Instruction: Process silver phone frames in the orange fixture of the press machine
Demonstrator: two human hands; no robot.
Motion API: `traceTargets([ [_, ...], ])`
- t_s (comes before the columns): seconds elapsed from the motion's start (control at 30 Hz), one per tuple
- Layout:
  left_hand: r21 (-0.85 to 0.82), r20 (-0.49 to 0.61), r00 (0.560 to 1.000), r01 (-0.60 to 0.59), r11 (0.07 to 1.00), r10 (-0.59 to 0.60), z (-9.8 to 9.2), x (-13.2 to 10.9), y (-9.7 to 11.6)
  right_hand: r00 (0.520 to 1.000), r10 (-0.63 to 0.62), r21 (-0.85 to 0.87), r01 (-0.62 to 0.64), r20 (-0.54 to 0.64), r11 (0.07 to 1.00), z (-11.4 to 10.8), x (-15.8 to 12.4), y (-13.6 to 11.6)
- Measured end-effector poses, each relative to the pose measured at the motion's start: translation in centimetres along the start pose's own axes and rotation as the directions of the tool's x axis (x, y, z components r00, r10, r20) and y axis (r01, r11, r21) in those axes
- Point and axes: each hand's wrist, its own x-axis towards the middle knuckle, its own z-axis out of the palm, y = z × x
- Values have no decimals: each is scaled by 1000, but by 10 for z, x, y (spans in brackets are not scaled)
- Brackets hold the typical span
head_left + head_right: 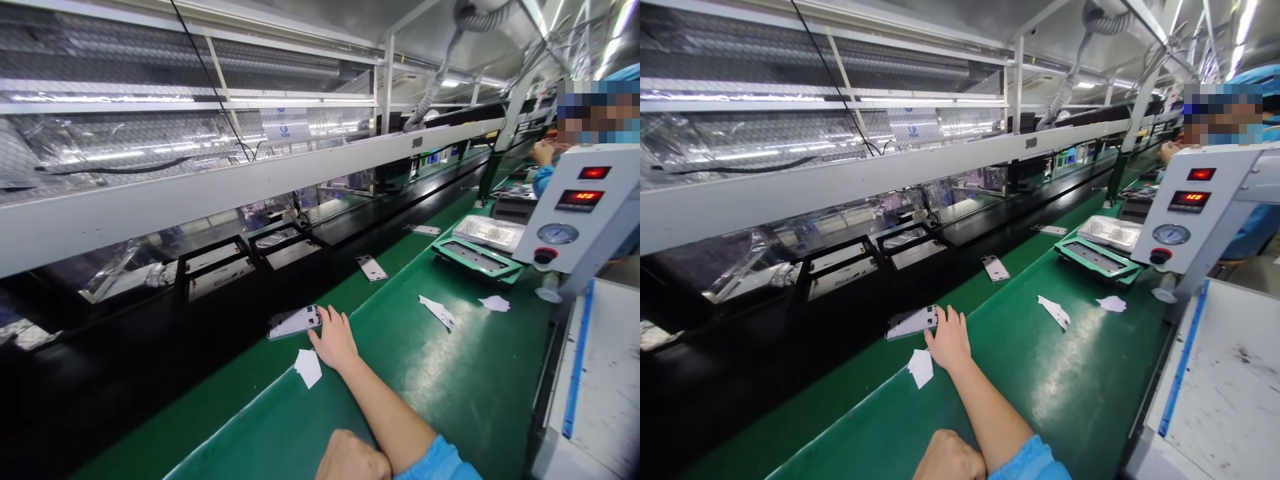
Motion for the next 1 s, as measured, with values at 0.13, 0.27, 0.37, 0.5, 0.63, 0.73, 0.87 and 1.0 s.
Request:
traceTargets([
  [0.13,7,17,999,30,1000,-30,-3,1,-1,1000,22,-30,-22,18,999,3,10,2],
  [0.27,28,23,999,41,999,-41,-4,3,5,992,-68,8,68,108,998,0,4,3],
  [0.37,56,9,999,52,997,-53,-1,4,8,971,-150,49,143,184,988,-2,-2,2],
  [0.5,83,3,998,59,995,-59,4,6,6,951,-207,81,193,230,978,-5,-7,0],
  [0.63,87,-1,999,33,996,-33,5,4,4,950,-209,70,198,234,978,-7,-7,0],
  [0.73,75,-11,1000,19,997,-18,6,3,4,950,-202,58,194,237,979,-7,-8,0],
  [0.87,56,-15,1000,-24,998,25,8,5,5,955,-199,57,191,222,980,-5,-9,1],
  [1.0,41,-25,998,-55,998,56,4,1,7,978,-158,33,155,135,987,-3,2,3],
])
